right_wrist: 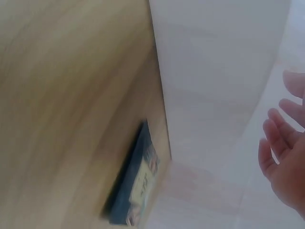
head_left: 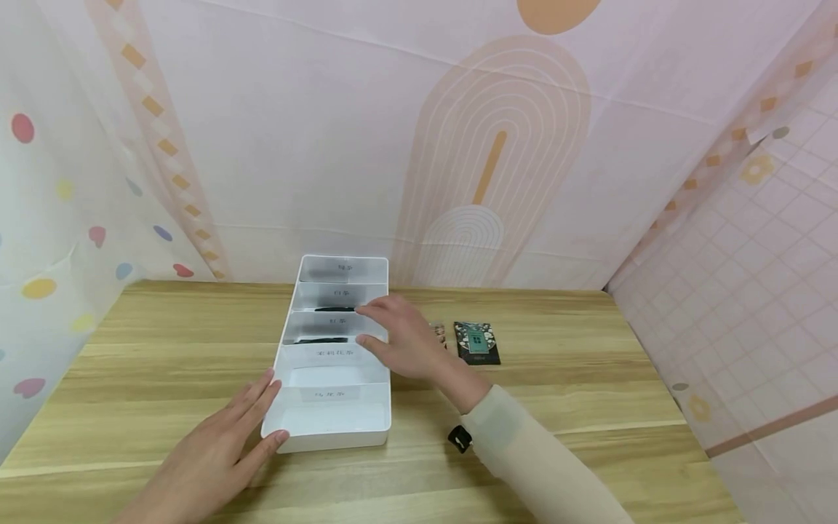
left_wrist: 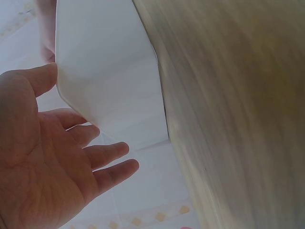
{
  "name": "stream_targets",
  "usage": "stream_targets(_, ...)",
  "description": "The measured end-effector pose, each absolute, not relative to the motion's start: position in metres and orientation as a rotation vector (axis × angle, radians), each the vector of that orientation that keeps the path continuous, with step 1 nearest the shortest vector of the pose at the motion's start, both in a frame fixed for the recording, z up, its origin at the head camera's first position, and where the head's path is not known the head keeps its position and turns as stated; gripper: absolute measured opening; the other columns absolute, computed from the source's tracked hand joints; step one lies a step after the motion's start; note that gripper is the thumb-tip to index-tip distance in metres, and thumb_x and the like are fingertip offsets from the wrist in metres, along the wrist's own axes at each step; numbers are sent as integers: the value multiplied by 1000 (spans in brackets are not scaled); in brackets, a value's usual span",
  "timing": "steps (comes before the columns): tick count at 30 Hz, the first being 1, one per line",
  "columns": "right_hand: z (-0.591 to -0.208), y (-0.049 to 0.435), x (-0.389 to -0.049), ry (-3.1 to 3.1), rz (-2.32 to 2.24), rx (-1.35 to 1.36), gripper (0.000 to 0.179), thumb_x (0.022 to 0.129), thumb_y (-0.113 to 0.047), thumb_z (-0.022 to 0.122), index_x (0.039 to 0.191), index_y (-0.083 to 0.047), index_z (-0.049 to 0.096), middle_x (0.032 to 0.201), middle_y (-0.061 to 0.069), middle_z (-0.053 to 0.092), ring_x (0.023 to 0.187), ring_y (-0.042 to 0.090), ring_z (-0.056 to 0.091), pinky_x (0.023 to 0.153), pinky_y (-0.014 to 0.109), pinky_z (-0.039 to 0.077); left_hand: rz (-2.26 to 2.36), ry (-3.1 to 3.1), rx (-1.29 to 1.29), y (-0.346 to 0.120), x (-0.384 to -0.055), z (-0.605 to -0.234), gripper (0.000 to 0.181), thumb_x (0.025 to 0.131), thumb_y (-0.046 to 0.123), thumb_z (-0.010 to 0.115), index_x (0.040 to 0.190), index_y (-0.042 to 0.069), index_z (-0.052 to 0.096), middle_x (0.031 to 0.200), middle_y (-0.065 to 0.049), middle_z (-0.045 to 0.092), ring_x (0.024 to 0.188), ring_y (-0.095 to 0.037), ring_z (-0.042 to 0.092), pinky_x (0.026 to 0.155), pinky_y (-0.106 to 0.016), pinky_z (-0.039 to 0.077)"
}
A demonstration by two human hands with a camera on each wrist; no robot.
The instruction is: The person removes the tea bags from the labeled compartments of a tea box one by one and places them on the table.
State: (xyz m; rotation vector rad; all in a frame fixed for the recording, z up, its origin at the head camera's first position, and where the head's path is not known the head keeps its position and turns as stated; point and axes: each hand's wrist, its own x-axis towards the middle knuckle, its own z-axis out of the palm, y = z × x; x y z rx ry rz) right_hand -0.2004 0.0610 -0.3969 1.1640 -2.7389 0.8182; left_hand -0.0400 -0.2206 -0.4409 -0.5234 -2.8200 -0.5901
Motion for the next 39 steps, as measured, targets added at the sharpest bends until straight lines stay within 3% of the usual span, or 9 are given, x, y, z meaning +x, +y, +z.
stream_targets(2,-400,56,-199,-2741,799,1182,46,105,-28,67,146,-8,61,140,8,62,131,25,55,112,40,45,-580,-2815,-529,-221,-40,-442,72,99,40,74,157,8,48,164,-10,43,137,-40,54,100,-48,46)
stream_targets(4,-403,52,-196,-2762,780,1193,47,105,-29,66,148,-10,60,141,8,61,131,24,55,112,39,46,-570,-2803,-535,-221,-41,-443,72,98,40,75,157,7,49,163,-11,44,136,-40,55,99,-47,46)
stream_targets(12,-414,37,-192,-2808,730,1193,44,107,-30,64,147,-12,61,143,4,61,132,19,56,110,32,47,-559,-2775,-542,-221,-43,-446,71,97,40,75,156,8,50,162,-11,46,135,-38,56,107,-26,39)
stream_targets(20,-418,31,-193,-2849,746,1167,43,107,-30,64,147,-13,62,144,4,60,134,21,55,112,33,46,-546,-2785,-546,-219,-43,-447,71,97,40,75,155,6,51,161,-12,46,134,-38,57,97,-48,46)
stream_targets(24,-420,28,-194,-2836,700,1162,41,107,-30,63,144,-12,64,143,4,62,135,21,56,115,33,43,-535,-2777,-548,-219,-44,-447,71,97,40,75,155,6,51,161,-11,46,134,-38,58,97,-47,46)
stream_targets(31,-423,23,-196,-2777,584,1179,29,107,-27,65,131,-12,73,135,2,69,133,16,58,117,29,39,-521,-2766,-546,-221,-44,-447,71,97,40,76,154,6,52,161,-11,47,133,-36,58,100,-33,42)
stream_targets(39,-425,23,-197,-2736,546,1203,22,107,-24,65,120,-14,79,123,-3,74,128,14,62,114,27,42,-523,-2810,-526,-220,-44,-446,71,98,42,74,155,5,51,162,-12,46,135,-36,57,97,-44,45)
